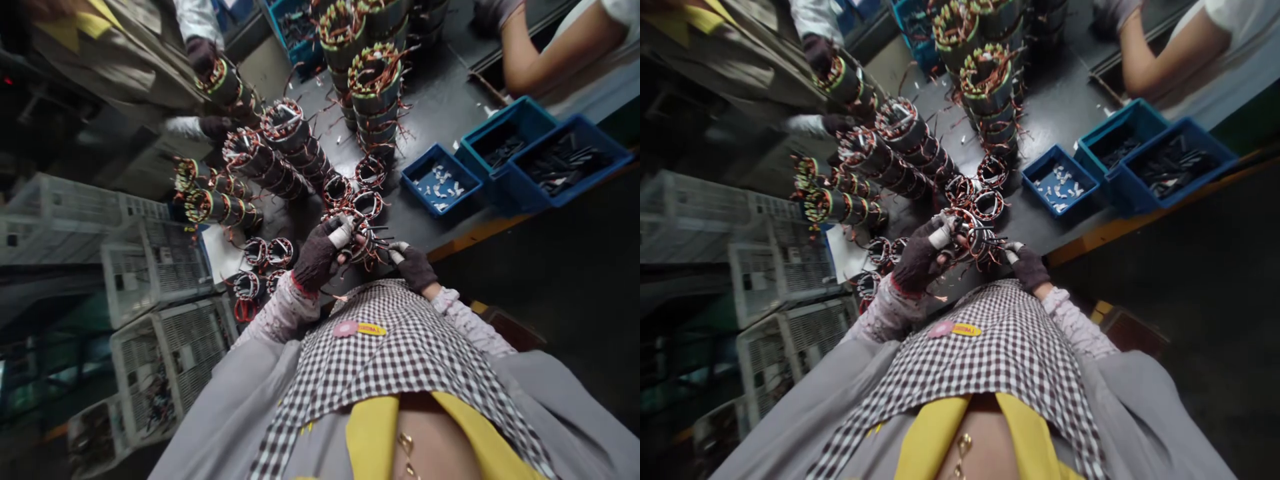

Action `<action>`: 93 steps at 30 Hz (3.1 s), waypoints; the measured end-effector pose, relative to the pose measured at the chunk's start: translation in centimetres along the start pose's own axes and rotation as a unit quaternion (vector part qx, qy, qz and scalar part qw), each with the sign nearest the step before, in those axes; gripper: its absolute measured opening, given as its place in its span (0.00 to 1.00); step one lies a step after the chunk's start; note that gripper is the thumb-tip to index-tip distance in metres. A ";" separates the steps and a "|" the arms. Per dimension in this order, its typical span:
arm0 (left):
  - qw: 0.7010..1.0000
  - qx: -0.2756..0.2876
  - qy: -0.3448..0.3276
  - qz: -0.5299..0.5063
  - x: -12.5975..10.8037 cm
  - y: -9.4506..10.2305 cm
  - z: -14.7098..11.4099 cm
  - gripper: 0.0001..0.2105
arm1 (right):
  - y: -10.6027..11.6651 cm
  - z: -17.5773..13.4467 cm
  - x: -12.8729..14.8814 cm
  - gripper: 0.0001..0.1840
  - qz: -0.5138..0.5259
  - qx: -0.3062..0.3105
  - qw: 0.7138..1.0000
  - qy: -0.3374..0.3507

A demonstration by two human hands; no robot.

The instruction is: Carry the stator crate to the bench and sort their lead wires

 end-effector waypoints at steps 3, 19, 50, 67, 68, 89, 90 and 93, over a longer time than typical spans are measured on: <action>0.998 0.022 -0.030 0.047 0.2 -0.1 -0.1 0.16 | 0.3 0.0 -0.8 0.18 0.029 -0.029 0.999 -0.009; 0.972 0.070 -0.044 0.221 -0.1 -0.9 0.1 0.25 | 0.6 1.4 2.4 0.20 -0.023 0.029 0.999 -0.037; 0.987 -0.143 -0.062 0.045 0.5 -1.3 1.8 0.18 | 1.4 14.7 -1.3 0.25 0.005 0.190 0.970 -0.151; 0.938 0.028 0.003 0.345 -0.4 -1.4 1.7 0.18 | 2.7 6.3 -5.0 0.29 -0.150 0.206 0.967 0.001; 0.937 0.037 0.016 0.346 -0.5 -1.4 1.7 0.18 | 2.6 5.8 -5.7 0.28 -0.160 0.211 0.964 -0.012; 0.964 0.038 -0.025 0.262 0.8 0.2 1.4 0.15 | -4.8 3.3 -3.4 0.25 -0.238 0.250 0.938 -0.017; 0.964 0.043 -0.029 0.260 0.7 0.3 1.4 0.16 | -5.2 3.3 -3.0 0.24 -0.256 0.249 0.934 -0.016; 0.968 0.025 -0.038 0.248 0.7 0.6 1.4 0.17 | -5.8 3.3 -1.5 0.24 -0.299 0.222 0.928 0.005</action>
Point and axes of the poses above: each hand's wrist, its own z-axis towards the middle knuckle, its own y-axis out of the back of the hand, x = y × z, the point moved 2 cm from there along z, towards the middle knuckle, and after that the axes turned 11 degrees about -y, right-handed, at the moved point
